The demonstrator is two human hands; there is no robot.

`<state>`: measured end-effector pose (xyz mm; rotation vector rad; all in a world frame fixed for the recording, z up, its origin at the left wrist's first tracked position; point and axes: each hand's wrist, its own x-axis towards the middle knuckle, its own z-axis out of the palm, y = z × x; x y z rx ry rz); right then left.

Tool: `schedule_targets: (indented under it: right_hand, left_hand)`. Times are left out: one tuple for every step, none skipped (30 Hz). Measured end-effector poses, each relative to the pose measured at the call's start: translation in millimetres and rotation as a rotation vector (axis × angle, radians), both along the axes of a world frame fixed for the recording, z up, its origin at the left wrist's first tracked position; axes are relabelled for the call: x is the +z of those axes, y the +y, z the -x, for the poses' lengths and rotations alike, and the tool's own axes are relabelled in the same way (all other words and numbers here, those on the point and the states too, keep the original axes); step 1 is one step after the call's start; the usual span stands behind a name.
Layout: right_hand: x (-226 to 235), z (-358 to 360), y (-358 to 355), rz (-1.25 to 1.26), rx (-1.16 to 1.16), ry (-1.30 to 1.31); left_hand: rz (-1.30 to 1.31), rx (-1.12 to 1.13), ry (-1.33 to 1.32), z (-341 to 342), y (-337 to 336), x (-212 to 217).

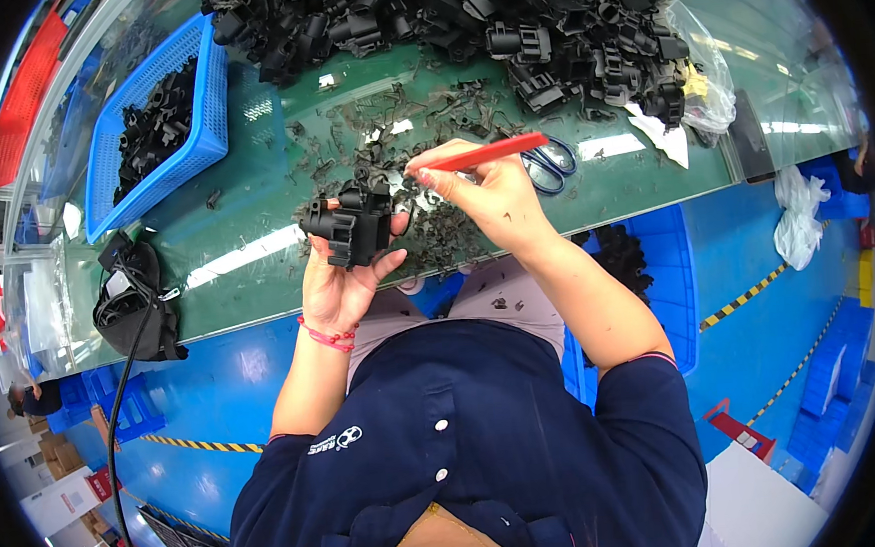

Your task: The person scrapes and trims excess material from black plastic components using a scraper and scissors.

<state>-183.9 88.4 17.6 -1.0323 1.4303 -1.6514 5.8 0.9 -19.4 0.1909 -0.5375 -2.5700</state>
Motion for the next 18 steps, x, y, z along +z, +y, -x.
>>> schedule_targets:
  right_hand:
    - [-1.2,-0.7,-0.3,0.063,0.046,0.044]
    - [-0.8,-1.1,-0.5,0.062,0.064,0.000]
    - [0.1,-2.1,-1.3,0.063,0.065,-0.001]
    - [1.0,-3.2,-2.4,0.097,0.082,0.005]
    - [1.5,-3.9,-3.1,0.131,0.100,0.010]
    - [0.9,-4.1,-3.4,0.130,0.100,0.011]
    - [-0.5,-4.1,-3.8,0.132,0.107,-0.001]
    - [-1.6,-4.1,-3.9,0.134,0.115,-0.012]
    - [-2.2,-4.3,-3.8,0.134,0.115,-0.012]
    - [-2.8,-4.7,-3.4,0.124,0.095,0.048]
    - [-3.1,-4.9,-3.2,0.113,0.075,0.108]
    - [-3.4,-4.8,-3.3,0.113,0.075,0.108]
    - [-3.7,-4.3,-3.5,0.124,0.065,0.217]
    - [-3.9,-4.2,-3.6,0.135,0.055,0.326]
    - [-1.7,-4.4,-2.8,0.136,0.055,0.325]
    - [2.6,-4.9,-1.7,0.170,0.045,0.677]
    - [4.9,-5.3,-1.1,0.202,0.035,1.029]
    - [4.7,-4.4,-2.0,0.241,-0.016,1.236]
  left_hand:
    - [0.001,-0.002,0.000,0.3,0.4,-0.4]
    - [0.015,-0.001,-0.004,0.5,0.6,-1.2]
    - [0.029,0.001,-0.010,0.3,0.9,-1.6]
    - [0.029,0.001,-0.010,0.0,0.9,-1.6]
    - [0.034,0.006,-0.023,-0.5,0.9,-1.6]
    - [0.039,0.010,-0.035,-0.6,0.9,-1.6]
    - [0.038,0.010,-0.035,-0.5,1.1,-1.3]
    - [0.048,0.007,-0.040,-0.3,1.5,-0.5]
    - [0.057,0.004,-0.045,-0.2,1.7,-0.2]
    - [0.057,0.004,-0.045,0.0,1.8,-0.4]
    - [0.054,0.005,-0.044,0.3,2.0,-0.7]
    - [0.052,0.006,-0.043,0.2,2.0,-1.0]
    - [0.051,0.006,-0.043,-0.2,2.0,-1.6]
    - [0.046,0.008,-0.052,-0.6,2.0,-2.4]
    - [0.044,0.010,-0.062,-0.8,2.4,-2.6]
    - [0.045,0.010,-0.063,-0.8,3.1,-2.1]
    - [0.079,0.017,-0.089,-0.6,3.9,-1.2]
    - [0.112,0.020,-0.113,0.0,4.5,-0.7]
